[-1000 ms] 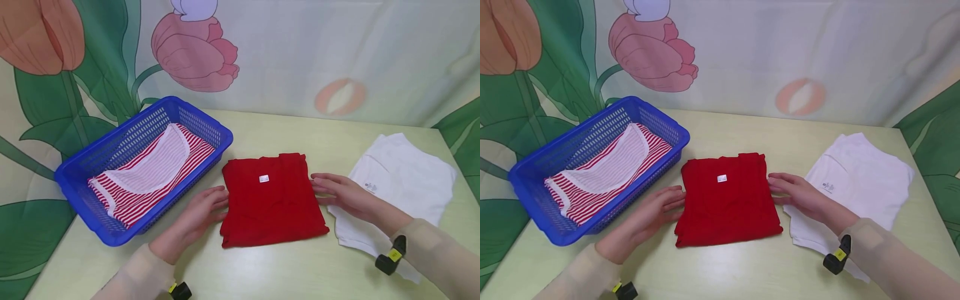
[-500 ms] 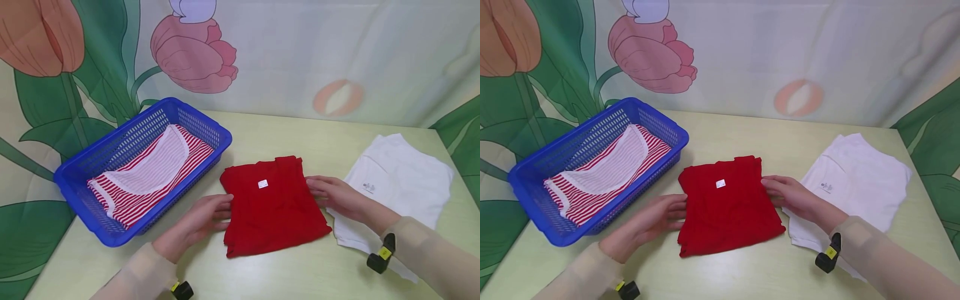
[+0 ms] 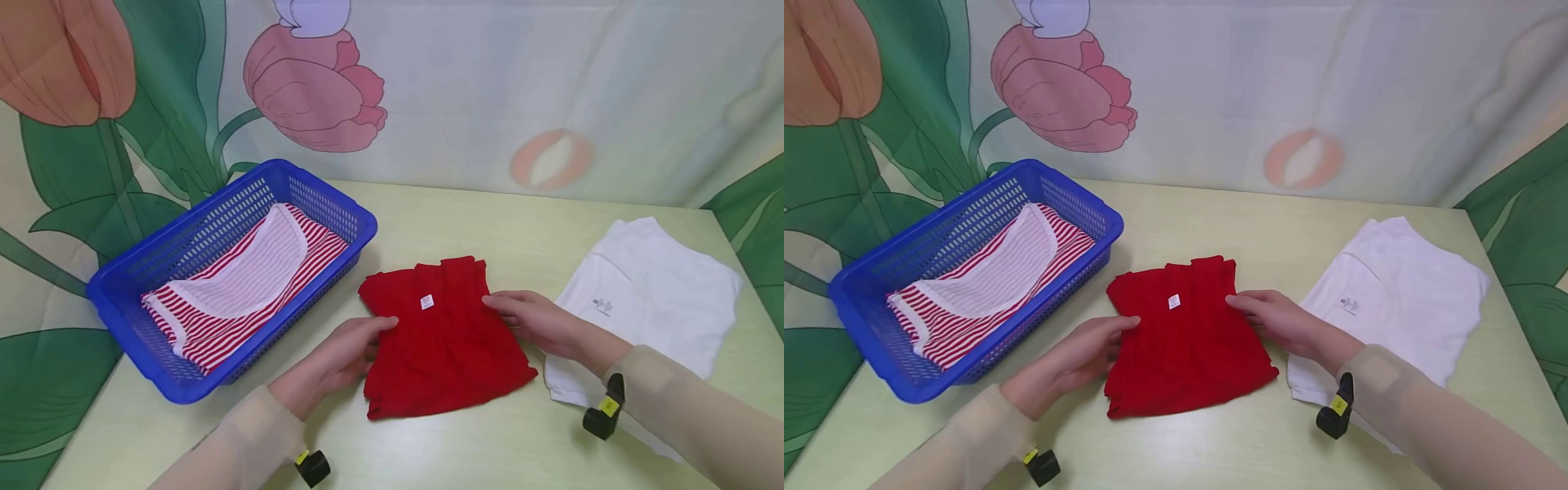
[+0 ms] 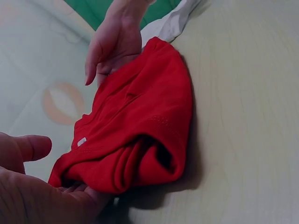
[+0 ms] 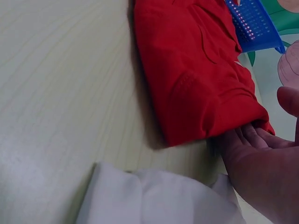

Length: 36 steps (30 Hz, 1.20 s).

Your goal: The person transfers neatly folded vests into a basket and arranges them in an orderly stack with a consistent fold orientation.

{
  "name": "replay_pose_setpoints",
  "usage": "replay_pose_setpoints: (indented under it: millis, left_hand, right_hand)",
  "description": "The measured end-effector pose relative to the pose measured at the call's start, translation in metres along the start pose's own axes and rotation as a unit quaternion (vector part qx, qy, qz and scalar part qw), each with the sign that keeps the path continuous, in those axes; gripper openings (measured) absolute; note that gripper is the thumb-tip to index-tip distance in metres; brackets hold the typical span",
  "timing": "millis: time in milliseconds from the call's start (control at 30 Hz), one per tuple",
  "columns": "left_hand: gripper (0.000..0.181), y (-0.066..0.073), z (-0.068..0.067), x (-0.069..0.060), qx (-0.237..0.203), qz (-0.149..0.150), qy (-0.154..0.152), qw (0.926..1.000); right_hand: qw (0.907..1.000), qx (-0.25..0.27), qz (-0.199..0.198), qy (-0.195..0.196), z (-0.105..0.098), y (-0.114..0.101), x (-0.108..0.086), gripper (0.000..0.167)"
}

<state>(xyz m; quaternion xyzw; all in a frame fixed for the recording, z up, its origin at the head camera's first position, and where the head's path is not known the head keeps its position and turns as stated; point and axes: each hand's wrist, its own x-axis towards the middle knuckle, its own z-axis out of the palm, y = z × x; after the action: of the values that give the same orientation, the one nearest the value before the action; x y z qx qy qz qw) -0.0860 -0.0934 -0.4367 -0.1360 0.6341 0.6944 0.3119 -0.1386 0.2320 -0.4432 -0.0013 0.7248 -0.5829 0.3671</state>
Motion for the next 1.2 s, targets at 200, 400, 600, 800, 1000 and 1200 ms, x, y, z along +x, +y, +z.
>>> replay_pose_setpoints:
  millis: [200,400,600,800,1000,1200]
  left_hand:
    - [0.044,0.003,0.006,0.004,-0.005,-0.003,0.005,1.0000]
    - [0.043,0.004,0.010,0.007,-0.002,0.002,0.005,1.0000]
    - [0.042,0.006,0.009,0.003,-0.001,0.010,0.016,0.9998]
    - [0.044,0.016,0.009,-0.005,-0.002,0.018,0.014,0.9997]
    - [0.044,0.032,0.011,-0.016,0.002,0.049,0.000,0.9988]
    - [0.046,0.057,0.011,-0.029,0.014,0.061,-0.009,0.9980]
  right_hand:
    - [0.9998,-0.019,0.007,-0.004,0.003,0.001,0.008,0.064]
    - [0.9990,-0.033,-0.026,-0.011,0.007,0.001,0.012,0.052]
    - [0.9980,-0.040,-0.048,0.011,0.005,-0.003,0.009,0.049]
    - [0.9971,-0.042,-0.056,0.028,-0.001,-0.012,0.000,0.050]
    - [0.9951,-0.054,-0.075,0.033,-0.010,-0.030,-0.011,0.052]
    - [0.9938,-0.054,-0.091,0.035,-0.021,-0.050,-0.022,0.050]
